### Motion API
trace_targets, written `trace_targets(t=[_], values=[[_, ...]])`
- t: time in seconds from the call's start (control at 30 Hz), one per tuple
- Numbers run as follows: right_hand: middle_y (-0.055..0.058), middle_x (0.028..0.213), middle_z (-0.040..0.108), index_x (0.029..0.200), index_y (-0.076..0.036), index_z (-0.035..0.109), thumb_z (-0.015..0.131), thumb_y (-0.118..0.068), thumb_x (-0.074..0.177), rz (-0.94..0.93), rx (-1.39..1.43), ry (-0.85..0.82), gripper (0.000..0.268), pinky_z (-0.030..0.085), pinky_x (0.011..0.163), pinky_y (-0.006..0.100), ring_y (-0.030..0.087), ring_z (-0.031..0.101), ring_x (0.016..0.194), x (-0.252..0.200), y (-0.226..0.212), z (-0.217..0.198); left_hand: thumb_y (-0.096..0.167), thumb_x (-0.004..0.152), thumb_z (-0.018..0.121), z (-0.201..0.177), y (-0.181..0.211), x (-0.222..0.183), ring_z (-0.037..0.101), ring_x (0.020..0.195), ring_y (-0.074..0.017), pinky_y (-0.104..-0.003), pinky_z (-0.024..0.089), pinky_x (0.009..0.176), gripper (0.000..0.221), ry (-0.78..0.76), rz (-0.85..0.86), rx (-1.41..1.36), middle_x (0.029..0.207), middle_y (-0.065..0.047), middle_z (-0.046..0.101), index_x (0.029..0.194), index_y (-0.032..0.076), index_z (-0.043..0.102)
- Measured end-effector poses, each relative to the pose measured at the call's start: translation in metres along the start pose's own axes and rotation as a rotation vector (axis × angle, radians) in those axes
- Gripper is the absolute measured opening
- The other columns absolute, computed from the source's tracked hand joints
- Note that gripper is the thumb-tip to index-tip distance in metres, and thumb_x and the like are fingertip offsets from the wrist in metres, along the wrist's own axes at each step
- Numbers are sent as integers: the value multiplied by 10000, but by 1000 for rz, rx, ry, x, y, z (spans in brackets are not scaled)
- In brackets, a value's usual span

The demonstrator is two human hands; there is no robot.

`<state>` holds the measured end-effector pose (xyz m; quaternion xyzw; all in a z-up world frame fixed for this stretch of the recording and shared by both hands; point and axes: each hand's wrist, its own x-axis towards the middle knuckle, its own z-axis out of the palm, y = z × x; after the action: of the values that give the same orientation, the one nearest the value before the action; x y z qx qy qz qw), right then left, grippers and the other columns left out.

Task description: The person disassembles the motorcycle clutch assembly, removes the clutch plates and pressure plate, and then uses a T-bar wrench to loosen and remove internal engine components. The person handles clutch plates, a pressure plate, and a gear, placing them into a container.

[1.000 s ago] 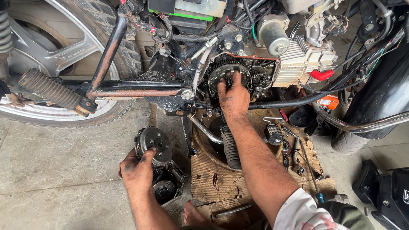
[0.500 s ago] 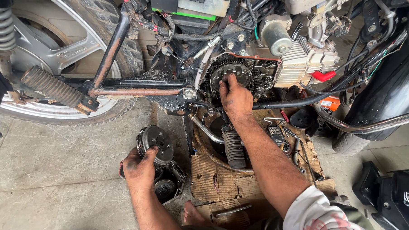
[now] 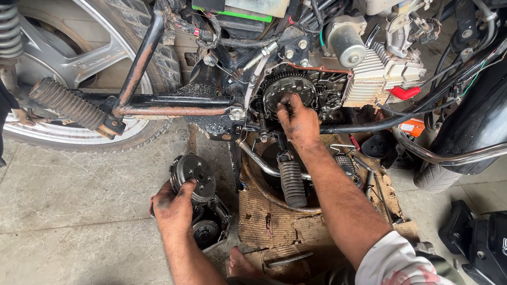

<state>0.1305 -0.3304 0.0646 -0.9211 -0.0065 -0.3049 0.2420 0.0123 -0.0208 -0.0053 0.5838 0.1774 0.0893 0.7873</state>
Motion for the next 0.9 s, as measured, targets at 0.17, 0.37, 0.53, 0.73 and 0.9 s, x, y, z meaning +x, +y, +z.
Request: trace_targets(t=[0.17,0.37,0.53,0.73,0.9], values=[[47,787,745,1113,-132,589,660,-205,1005,111,234,-43,148,577,571,329,162,711,638,-13,0,0,86,811,735,-4,7,-2,703,830,-179,-299,553,804,345,56,-13,53,934,-124,769,1125,-59,733],[75,993,745,1107,-43,575,632,-52,1010,180,859,-41,114,589,590,263,96,698,769,-77,-17,-23,104,812,751,-27,6,2,684,826,-175,-297,527,797,325,133,58,100,935,-112,767,1090,-65,740],[92,986,745,1145,6,624,649,25,959,102,940,-278,188,594,678,236,114,704,807,-171,-55,27,114,810,749,-50,-3,4,691,817,-166,-302,544,786,329,229,82,137,933,-105,769,1083,-69,728],[145,1262,715,748,-135,560,694,125,891,54,1535,-705,326,544,715,214,113,665,973,-237,-51,157,103,807,755,-55,-8,7,701,843,-156,-287,548,797,356,233,67,254,954,-114,769,1124,-53,718],[129,1158,772,1276,-62,710,628,-1,1019,-83,533,-765,276,553,820,221,125,707,987,-224,-78,151,48,809,732,-55,-18,16,711,821,-202,-319,574,761,344,68,-48,-139,959,-150,758,1124,-90,710]])
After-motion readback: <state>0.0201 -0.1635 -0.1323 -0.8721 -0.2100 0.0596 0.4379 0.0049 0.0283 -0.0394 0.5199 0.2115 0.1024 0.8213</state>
